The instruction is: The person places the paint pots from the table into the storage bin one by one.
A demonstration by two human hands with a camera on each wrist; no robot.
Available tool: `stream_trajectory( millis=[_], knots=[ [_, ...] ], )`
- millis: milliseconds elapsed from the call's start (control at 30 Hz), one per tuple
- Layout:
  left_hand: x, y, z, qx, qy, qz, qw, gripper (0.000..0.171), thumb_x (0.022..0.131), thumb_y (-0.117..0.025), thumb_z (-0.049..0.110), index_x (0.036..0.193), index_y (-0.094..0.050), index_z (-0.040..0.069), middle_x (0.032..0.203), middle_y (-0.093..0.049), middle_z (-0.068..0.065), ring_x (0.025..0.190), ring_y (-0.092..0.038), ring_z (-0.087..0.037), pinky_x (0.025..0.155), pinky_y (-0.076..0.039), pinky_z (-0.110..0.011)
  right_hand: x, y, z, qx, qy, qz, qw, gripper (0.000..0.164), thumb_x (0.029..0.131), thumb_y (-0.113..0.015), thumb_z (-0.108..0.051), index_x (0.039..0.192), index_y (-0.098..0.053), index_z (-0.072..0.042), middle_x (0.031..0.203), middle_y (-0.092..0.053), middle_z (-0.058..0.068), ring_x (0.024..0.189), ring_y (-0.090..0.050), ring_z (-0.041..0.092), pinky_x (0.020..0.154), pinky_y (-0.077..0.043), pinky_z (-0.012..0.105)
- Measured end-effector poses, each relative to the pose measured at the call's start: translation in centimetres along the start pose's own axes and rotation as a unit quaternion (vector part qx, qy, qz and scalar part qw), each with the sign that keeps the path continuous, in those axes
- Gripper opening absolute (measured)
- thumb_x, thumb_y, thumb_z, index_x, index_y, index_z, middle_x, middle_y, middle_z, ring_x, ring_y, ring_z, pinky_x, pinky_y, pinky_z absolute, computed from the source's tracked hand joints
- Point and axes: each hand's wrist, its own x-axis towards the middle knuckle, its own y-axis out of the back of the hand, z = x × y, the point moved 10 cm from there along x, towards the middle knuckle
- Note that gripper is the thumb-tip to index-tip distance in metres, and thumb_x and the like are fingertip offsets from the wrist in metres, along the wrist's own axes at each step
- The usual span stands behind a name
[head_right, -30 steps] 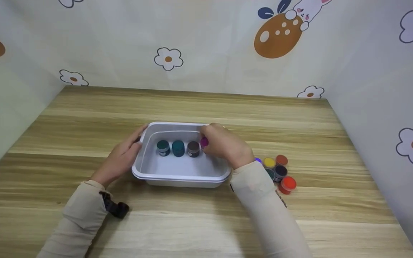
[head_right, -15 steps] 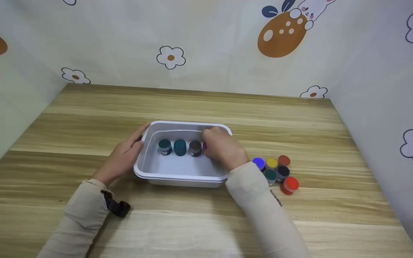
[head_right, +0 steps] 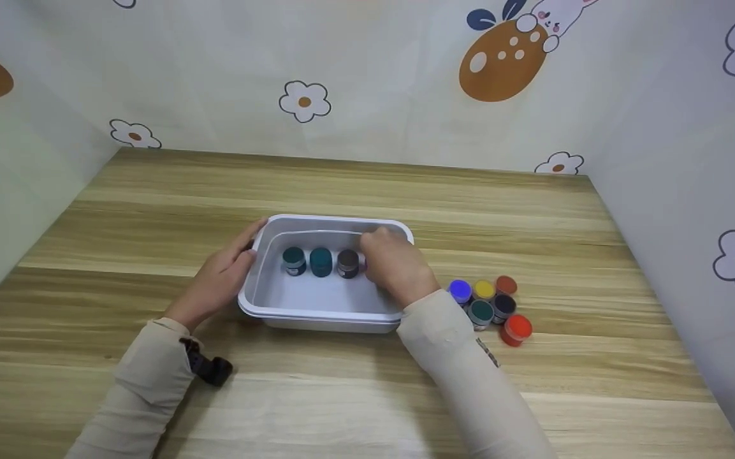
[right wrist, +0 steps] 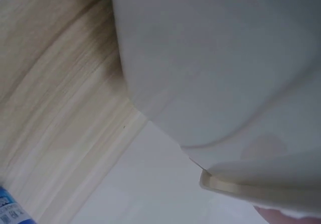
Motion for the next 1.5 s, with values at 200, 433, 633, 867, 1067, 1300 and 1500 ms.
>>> stream_trajectory(
  millis=[200, 433, 633, 867, 1067, 1300, 1500],
  knots=[
    [-0.1, -0.1, 0.2, -0.005, -0.007, 0.0, 1.0, 0.056, 0.103, -0.034, 0.023, 0.158, -0.026, 0.024, 0.161, -0.031, 0.0, 0.147, -0.029, -0.018, 0.121, -0.022, -0.04, -0.2, 0.2, 0.3, 0.013, -0.009, -0.008, 1.0, 0.027, 0.087, -0.073, -0.004, 0.113, -0.069, 0.003, 0.096, -0.067, 0.016, 0.08, -0.062, 0.024, 0.077, -0.058, 0.038],
    [-0.1, 0.2, 0.3, -0.011, -0.013, 0.009, 0.9998, 0.056, 0.103, -0.035, 0.021, 0.158, -0.028, 0.022, 0.16, -0.032, -0.003, 0.147, -0.03, -0.021, 0.121, -0.023, -0.042, -0.6, 2.5, 0.5, 0.057, 0.017, 0.018, 0.998, 0.031, 0.092, -0.064, -0.009, 0.121, -0.063, 0.003, 0.108, -0.068, 0.017, 0.088, -0.064, 0.026, 0.08, -0.057, 0.042],
    [-0.1, 0.1, 0.1, -0.014, -0.012, 0.008, 0.9998, 0.056, 0.103, -0.035, 0.021, 0.158, -0.027, 0.022, 0.161, -0.031, -0.004, 0.148, -0.029, -0.021, 0.121, -0.022, -0.042, -2.4, 5.7, 1.7, 0.088, 0.054, 0.079, 0.992, 0.03, 0.093, -0.061, -0.007, 0.12, -0.064, 0.006, 0.112, -0.069, 0.021, 0.102, -0.067, 0.034, 0.09, -0.055, 0.05],
    [-0.1, 0.1, 0.2, -0.016, -0.009, 0.004, 0.9998, 0.056, 0.103, -0.034, 0.022, 0.158, -0.026, 0.022, 0.161, -0.031, -0.003, 0.148, -0.028, -0.02, 0.121, -0.022, -0.041, -5.2, 7.5, 6.1, 0.132, 0.02, 0.128, 0.983, 0.025, 0.097, -0.061, -0.013, 0.116, -0.065, 0.003, 0.116, -0.067, 0.019, 0.104, -0.065, 0.033, 0.089, -0.056, 0.051],
    [-0.1, 0.0, 0.1, -0.009, 0.001, -0.003, 1.0, 0.056, 0.103, -0.034, 0.024, 0.159, -0.024, 0.025, 0.162, -0.029, 0.0, 0.148, -0.026, -0.017, 0.121, -0.022, -0.039, -7.8, 6.8, 10.5, 0.15, -0.004, 0.16, 0.976, 0.028, 0.098, -0.061, -0.017, 0.114, -0.066, 0.005, 0.111, -0.068, 0.021, 0.102, -0.066, 0.037, 0.086, -0.055, 0.054],
    [-0.1, 0.1, 0.2, -0.014, -0.014, 0.005, 0.9998, 0.056, 0.103, -0.036, 0.021, 0.158, -0.028, 0.023, 0.16, -0.033, -0.003, 0.146, -0.031, -0.02, 0.121, -0.024, -0.042, -10.4, 4.6, 16.0, 0.17, -0.069, 0.124, 0.975, 0.035, 0.098, -0.061, -0.023, 0.12, -0.064, 0.004, 0.115, -0.068, 0.021, 0.102, -0.065, 0.019, 0.09, -0.056, 0.037],
    [-0.1, 0.2, 0.2, -0.011, -0.014, 0.005, 0.9998, 0.056, 0.103, -0.035, 0.021, 0.158, -0.027, 0.023, 0.161, -0.032, -0.003, 0.147, -0.029, -0.021, 0.121, -0.022, -0.043, -11.9, 2.8, 18.7, 0.172, -0.088, 0.088, 0.977, 0.037, 0.095, -0.067, -0.022, 0.12, -0.065, 0.005, 0.112, -0.07, 0.022, 0.092, -0.063, 0.004, 0.079, -0.049, 0.012]
  ],
)
